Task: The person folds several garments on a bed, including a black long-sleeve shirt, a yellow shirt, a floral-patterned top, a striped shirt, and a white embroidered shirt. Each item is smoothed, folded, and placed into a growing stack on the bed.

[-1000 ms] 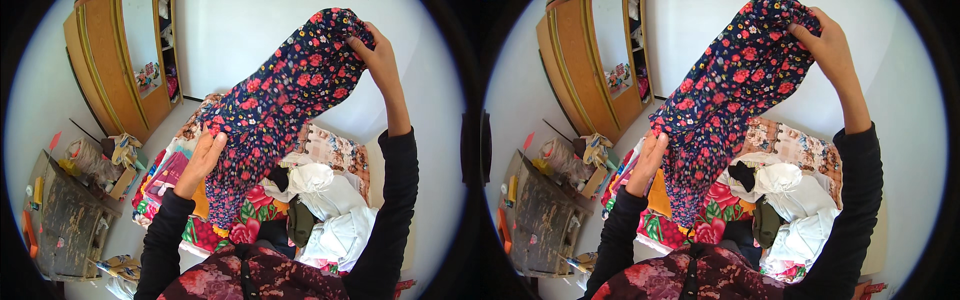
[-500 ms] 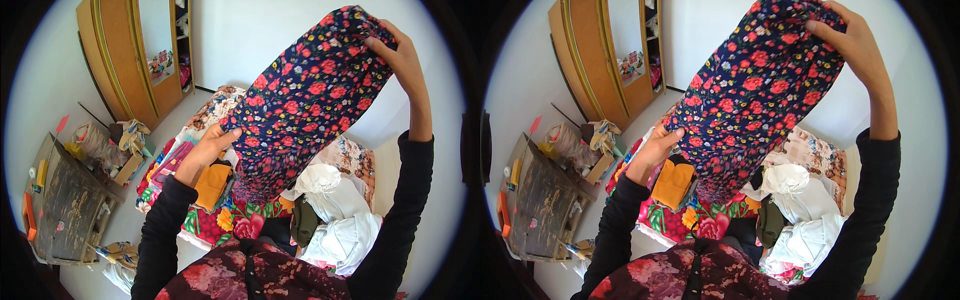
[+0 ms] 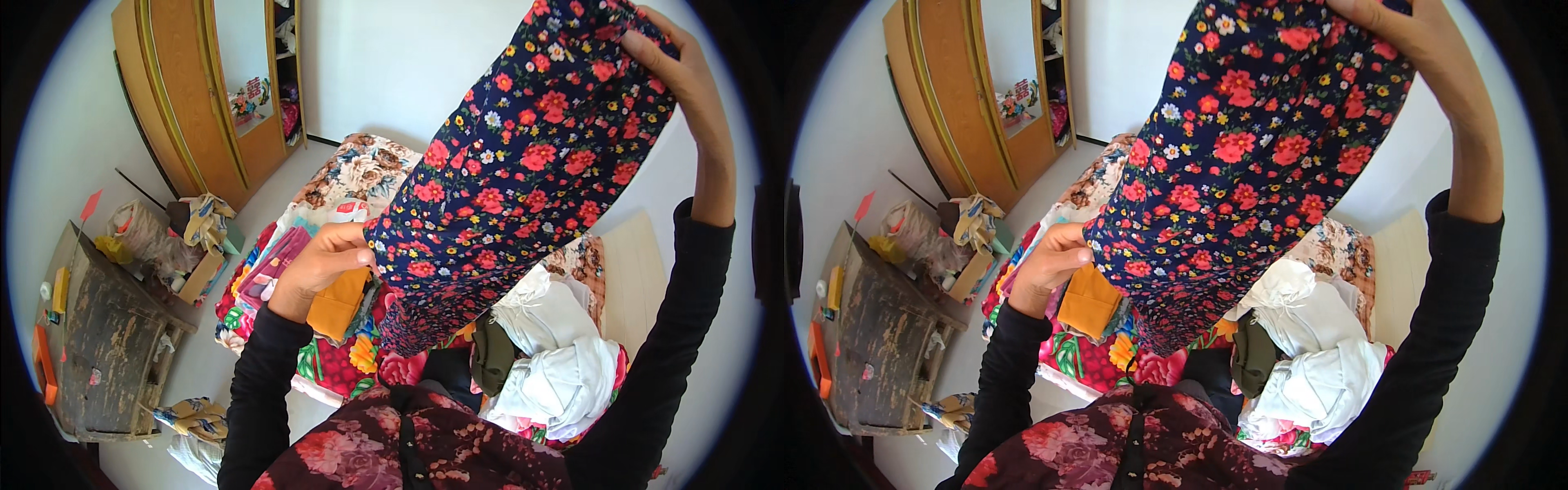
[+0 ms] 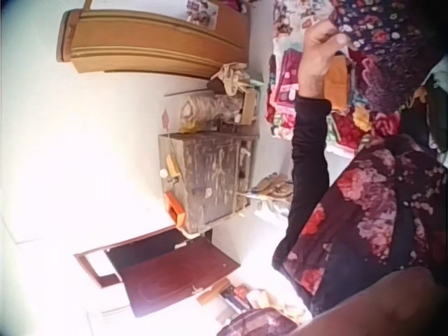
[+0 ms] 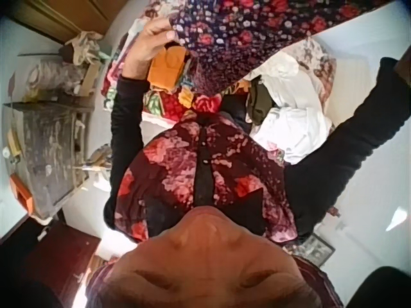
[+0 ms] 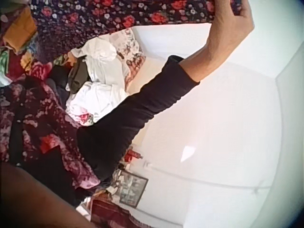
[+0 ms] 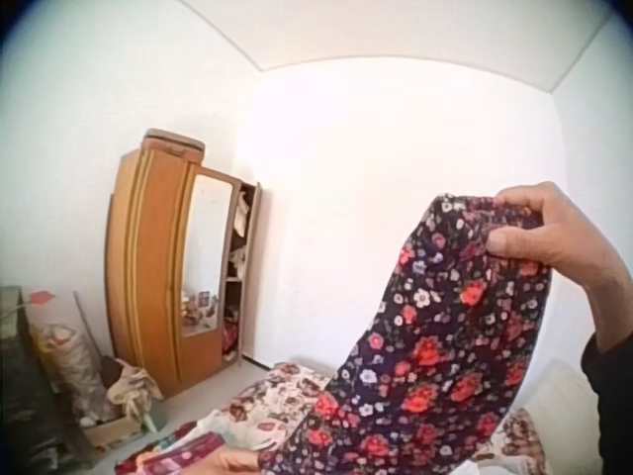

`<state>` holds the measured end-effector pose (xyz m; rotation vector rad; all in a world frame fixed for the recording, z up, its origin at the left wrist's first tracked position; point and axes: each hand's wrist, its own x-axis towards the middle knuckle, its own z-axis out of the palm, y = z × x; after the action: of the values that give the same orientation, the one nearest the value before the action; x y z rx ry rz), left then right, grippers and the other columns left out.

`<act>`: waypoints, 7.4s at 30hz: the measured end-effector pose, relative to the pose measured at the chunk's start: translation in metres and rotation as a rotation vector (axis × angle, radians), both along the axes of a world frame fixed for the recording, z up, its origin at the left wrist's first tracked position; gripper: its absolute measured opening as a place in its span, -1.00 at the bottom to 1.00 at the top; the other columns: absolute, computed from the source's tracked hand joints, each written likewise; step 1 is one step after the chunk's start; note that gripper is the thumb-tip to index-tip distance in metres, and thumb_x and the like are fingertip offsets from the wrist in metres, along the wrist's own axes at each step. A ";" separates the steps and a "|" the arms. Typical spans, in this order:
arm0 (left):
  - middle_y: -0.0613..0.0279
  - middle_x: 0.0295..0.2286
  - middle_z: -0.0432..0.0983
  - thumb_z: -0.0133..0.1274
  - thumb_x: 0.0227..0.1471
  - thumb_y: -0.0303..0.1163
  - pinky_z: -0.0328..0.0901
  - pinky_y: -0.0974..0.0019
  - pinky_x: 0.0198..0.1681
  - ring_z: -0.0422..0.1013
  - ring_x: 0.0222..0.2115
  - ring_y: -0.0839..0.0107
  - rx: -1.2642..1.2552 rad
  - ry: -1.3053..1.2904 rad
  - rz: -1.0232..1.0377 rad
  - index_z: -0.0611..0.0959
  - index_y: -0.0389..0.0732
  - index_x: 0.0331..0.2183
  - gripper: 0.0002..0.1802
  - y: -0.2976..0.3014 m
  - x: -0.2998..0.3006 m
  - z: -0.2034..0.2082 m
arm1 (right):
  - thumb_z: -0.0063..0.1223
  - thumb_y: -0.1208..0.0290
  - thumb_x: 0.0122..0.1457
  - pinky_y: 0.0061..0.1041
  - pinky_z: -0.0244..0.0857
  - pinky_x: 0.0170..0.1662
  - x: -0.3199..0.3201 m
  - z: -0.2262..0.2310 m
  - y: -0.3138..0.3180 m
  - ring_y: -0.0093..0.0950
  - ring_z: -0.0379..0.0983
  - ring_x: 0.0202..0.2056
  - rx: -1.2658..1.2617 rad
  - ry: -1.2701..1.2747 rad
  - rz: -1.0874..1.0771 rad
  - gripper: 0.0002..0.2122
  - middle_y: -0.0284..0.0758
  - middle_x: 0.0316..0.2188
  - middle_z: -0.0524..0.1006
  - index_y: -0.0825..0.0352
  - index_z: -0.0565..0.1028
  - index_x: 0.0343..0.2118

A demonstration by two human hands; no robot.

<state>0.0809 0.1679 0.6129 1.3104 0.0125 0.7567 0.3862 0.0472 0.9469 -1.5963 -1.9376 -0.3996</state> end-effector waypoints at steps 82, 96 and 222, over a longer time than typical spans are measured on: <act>0.08 -0.20 0.52 0.06 -0.04 -0.43 0.36 0.24 -0.08 0.48 -0.22 0.30 -0.703 0.352 0.043 0.46 -0.34 -0.08 -0.56 -0.008 0.064 -0.088 | -0.30 0.45 0.21 -0.46 0.35 -0.09 -0.033 -0.445 0.029 -0.49 0.47 -0.20 -0.543 2.149 0.519 -0.72 -0.29 -0.18 0.53 0.40 0.44 -0.12; 0.21 -0.40 0.57 0.11 -0.09 -0.51 0.38 0.39 -0.26 0.50 -0.41 0.44 -0.464 0.404 0.281 0.59 -0.32 -0.28 -0.77 0.041 0.115 -0.086 | 0.06 0.44 0.12 -0.60 0.30 -0.15 0.005 -0.428 0.049 -0.64 0.44 -0.29 -0.535 1.721 0.221 -0.78 -0.39 -0.30 0.54 0.41 0.46 -0.18; 0.28 -0.37 0.55 0.12 -0.06 -0.38 0.40 0.37 -0.30 0.50 -0.38 0.46 -1.051 0.424 0.201 0.58 -0.24 -0.27 -0.75 -0.059 0.071 -0.231 | -0.09 0.43 0.16 -0.38 0.08 0.13 -0.071 -0.574 -0.006 -0.15 0.21 0.09 -0.623 0.794 0.238 -0.67 -0.07 0.04 0.30 0.38 0.36 -0.01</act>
<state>0.1522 0.1086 0.3817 0.4298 0.7890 0.4914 0.3148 0.0410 0.3725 -1.4949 -1.6242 0.8917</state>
